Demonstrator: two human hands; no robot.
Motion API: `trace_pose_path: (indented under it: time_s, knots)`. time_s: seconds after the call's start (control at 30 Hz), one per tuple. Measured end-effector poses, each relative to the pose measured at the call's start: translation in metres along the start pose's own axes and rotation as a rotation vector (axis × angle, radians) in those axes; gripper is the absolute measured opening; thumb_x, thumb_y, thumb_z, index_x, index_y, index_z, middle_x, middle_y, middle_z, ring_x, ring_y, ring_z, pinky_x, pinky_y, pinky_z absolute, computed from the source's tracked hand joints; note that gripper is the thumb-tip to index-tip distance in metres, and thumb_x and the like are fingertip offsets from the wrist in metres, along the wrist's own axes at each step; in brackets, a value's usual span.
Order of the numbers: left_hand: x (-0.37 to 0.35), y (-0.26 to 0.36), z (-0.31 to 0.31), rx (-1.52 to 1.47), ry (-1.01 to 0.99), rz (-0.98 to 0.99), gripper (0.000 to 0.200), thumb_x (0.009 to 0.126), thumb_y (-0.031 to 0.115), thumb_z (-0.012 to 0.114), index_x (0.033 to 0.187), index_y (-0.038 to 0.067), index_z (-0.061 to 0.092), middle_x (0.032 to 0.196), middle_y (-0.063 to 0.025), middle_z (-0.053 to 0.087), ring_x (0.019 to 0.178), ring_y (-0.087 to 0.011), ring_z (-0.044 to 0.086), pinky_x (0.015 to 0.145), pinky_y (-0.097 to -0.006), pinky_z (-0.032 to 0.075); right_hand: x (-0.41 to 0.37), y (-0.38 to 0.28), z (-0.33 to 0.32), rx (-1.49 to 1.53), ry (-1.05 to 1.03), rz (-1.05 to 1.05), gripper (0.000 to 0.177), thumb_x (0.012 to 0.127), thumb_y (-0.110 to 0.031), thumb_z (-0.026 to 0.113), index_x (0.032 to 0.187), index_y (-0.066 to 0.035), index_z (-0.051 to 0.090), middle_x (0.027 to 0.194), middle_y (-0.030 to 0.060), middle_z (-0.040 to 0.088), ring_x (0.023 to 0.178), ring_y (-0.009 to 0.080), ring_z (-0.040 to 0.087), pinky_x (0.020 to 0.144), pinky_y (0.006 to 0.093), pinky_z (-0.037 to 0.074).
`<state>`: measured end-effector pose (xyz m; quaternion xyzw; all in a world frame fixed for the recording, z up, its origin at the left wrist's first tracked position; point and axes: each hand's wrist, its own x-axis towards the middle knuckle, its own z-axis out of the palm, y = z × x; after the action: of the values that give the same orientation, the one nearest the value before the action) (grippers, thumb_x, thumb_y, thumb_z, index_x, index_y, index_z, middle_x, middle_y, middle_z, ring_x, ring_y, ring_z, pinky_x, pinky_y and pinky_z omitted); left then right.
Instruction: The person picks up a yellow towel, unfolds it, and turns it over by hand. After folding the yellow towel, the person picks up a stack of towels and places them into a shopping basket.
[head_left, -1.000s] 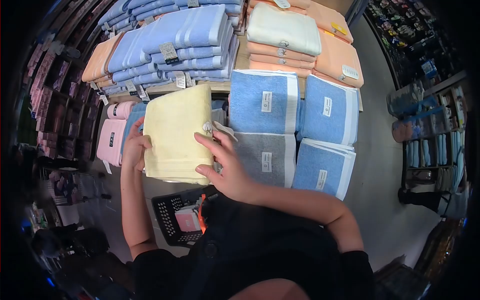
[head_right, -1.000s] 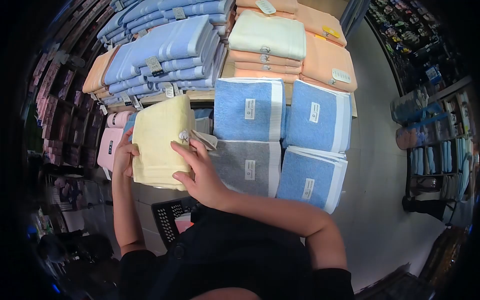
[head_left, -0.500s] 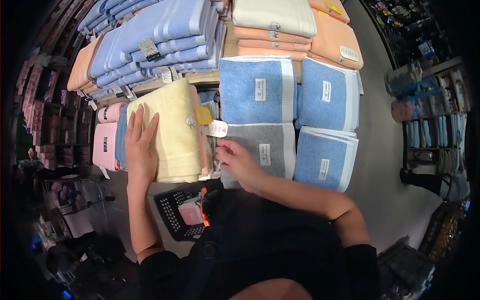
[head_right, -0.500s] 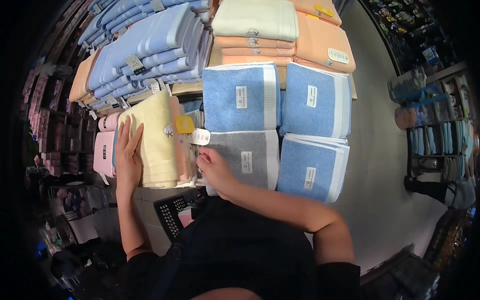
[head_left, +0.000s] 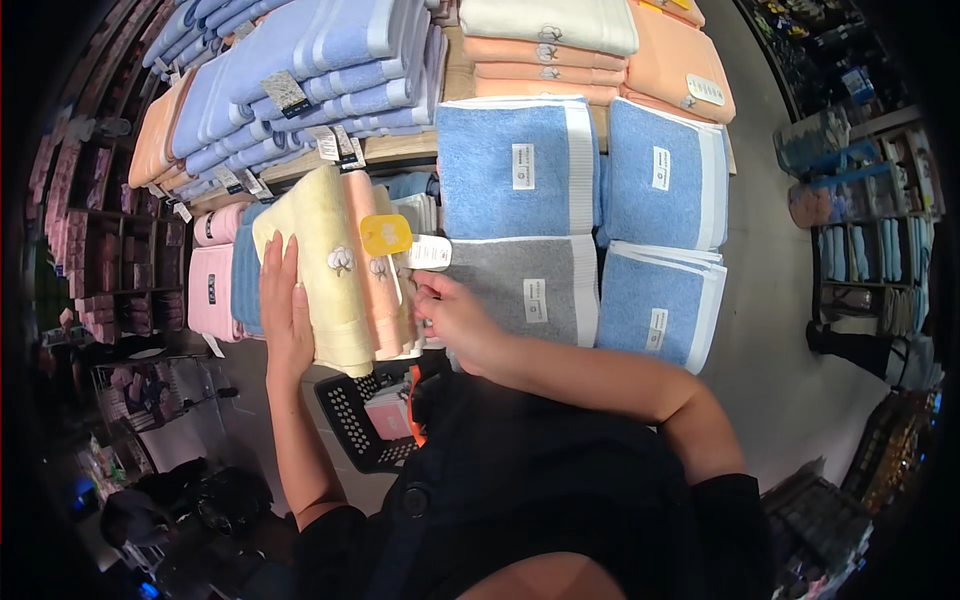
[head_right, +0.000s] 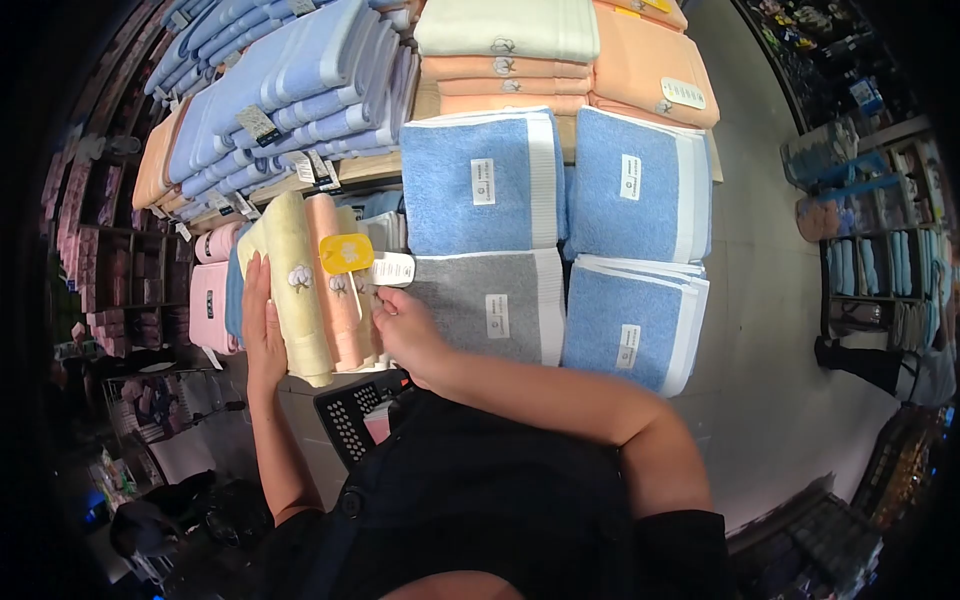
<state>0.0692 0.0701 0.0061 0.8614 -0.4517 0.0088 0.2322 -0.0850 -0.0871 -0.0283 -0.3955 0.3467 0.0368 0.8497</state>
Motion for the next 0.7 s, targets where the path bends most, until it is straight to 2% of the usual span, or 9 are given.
trace_pose_path:
  time_s: [0.07,0.2,0.37,0.4,0.5,0.53,0.57,0.63,0.7]
  knots:
    - [0.0,0.0,0.0,-0.018,0.002,-0.001,0.045,0.097,0.021,0.028,0.138,0.005,0.035,0.145,-0.0171,0.028,0.136,-0.0328,0.022,0.11,-0.0423,0.015,-0.002,0.001,0.004,-0.059,0.057,0.002,0.034,0.092,-0.012,0.047,0.125,-0.005,0.048,0.096,-0.001,0.053,0.095,0.0117,0.047,0.083,0.0317,0.04]
    - [-0.001,-0.003,-0.002,-0.064,0.006,0.001,0.045,0.097,0.021,0.028,0.137,0.002,0.035,0.145,-0.0172,0.029,0.136,-0.032,0.022,0.11,-0.0408,0.015,0.011,0.008,0.001,0.005,-0.046,0.016,0.036,0.088,-0.005,0.046,0.124,-0.002,0.048,0.095,0.0008,0.051,0.094,0.0124,0.046,0.084,0.0298,0.039]
    - [-0.013,-0.029,-0.006,-0.321,0.078,-0.038,0.046,0.097,0.02,0.03,0.136,-0.003,0.034,0.143,-0.0188,0.031,0.135,-0.0296,0.025,0.11,-0.0388,0.016,0.008,-0.009,0.009,-0.098,-0.224,0.058,0.036,0.085,-0.001,0.046,0.121,-0.001,0.049,0.095,0.0023,0.051,0.089,0.0112,0.046,0.085,0.028,0.038]
    - [-0.015,-0.034,-0.006,-0.364,0.106,-0.056,0.046,0.097,0.021,0.03,0.136,-0.003,0.034,0.143,-0.0186,0.031,0.135,-0.0293,0.025,0.11,-0.0387,0.017,0.006,-0.012,0.014,-0.015,-0.252,0.044,0.038,0.084,0.002,0.046,0.121,-0.002,0.05,0.097,0.0022,0.053,0.087,0.0107,0.047,0.084,0.0278,0.039]
    - [-0.026,-0.041,-0.014,-0.444,0.232,-0.119,0.047,0.097,0.022,0.03,0.136,-0.002,0.035,0.141,-0.0179,0.033,0.133,-0.0285,0.028,0.108,-0.0383,0.019,0.017,-0.008,0.018,-0.037,-0.437,-0.134,0.036,0.086,0.0,0.046,0.122,-0.003,0.049,0.105,0.0033,0.055,0.092,0.0105,0.049,0.084,0.0277,0.042]
    - [-0.029,-0.039,-0.017,-0.457,0.295,-0.14,0.047,0.097,0.023,0.03,0.136,-0.002,0.035,0.141,-0.0177,0.034,0.132,-0.0282,0.029,0.108,-0.0382,0.02,0.032,0.0,0.026,0.029,-0.534,-0.13,0.034,0.091,-0.003,0.045,0.125,-0.005,0.047,0.112,0.0039,0.055,0.095,0.0101,0.05,0.084,0.0266,0.044]
    - [-0.034,-0.036,-0.02,-0.463,0.369,-0.165,0.047,0.097,0.024,0.03,0.136,-0.002,0.035,0.14,-0.0175,0.034,0.131,-0.0279,0.03,0.108,-0.038,0.021,0.04,0.011,0.032,-0.037,-0.532,-0.129,0.033,0.094,-0.006,0.042,0.126,-0.008,0.046,0.115,0.003,0.054,0.096,0.0097,0.051,0.082,0.0256,0.044]
    - [-0.038,-0.025,-0.024,-0.473,0.529,-0.196,0.047,0.097,0.025,0.03,0.135,-0.002,0.035,0.139,-0.0171,0.036,0.13,-0.0273,0.031,0.107,-0.0378,0.022,0.029,-0.002,0.049,-0.061,-0.544,-0.243,0.034,0.094,-0.004,0.04,0.127,-0.008,0.044,0.113,0.0016,0.055,0.092,0.0094,0.051,0.081,0.0257,0.045]
    - [-0.038,-0.005,-0.023,-0.527,0.653,-0.22,0.047,0.097,0.026,0.03,0.135,-0.001,0.035,0.138,-0.0167,0.037,0.129,-0.0267,0.033,0.106,-0.0376,0.024,0.006,-0.031,0.05,-0.124,-0.666,-0.434,0.029,0.093,-0.003,0.039,0.12,-0.008,0.049,0.121,0.0045,0.051,0.09,0.0128,0.054,0.08,0.0285,0.047]
